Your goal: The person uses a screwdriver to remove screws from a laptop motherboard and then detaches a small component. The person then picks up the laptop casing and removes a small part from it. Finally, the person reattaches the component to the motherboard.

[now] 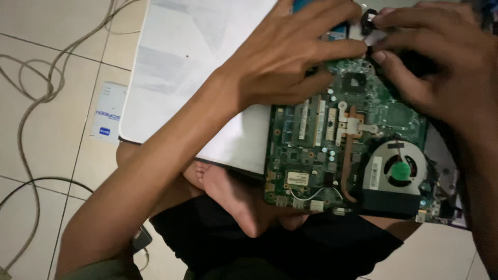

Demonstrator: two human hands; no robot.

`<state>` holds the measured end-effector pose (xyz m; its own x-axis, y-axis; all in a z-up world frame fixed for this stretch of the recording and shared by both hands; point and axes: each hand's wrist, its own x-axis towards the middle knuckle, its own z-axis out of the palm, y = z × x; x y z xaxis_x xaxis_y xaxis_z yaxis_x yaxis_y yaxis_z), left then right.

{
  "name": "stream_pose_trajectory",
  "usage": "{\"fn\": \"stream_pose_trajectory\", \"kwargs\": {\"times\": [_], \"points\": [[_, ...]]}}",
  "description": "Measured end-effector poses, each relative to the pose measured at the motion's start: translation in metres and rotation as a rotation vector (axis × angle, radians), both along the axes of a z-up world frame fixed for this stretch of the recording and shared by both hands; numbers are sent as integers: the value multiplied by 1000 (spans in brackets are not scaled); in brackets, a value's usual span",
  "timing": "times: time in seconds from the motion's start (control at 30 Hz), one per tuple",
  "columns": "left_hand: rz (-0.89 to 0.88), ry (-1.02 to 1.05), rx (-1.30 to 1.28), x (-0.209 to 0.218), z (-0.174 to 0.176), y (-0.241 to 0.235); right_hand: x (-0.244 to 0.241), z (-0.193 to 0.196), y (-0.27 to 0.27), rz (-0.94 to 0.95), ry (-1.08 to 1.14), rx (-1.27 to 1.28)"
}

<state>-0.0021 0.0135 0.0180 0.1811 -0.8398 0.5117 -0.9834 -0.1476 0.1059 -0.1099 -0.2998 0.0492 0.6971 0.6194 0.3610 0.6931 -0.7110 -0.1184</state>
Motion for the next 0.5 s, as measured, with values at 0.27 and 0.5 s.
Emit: {"fn": "stream_pose_trajectory", "kwargs": {"times": [0.27,0.5], "points": [[15,-6,39,-4,-2,-2,4,-9,-7,38,-24,38],[-54,106,-28,-1,-2,1,16,-15,-13,44,-67,-11]]}}
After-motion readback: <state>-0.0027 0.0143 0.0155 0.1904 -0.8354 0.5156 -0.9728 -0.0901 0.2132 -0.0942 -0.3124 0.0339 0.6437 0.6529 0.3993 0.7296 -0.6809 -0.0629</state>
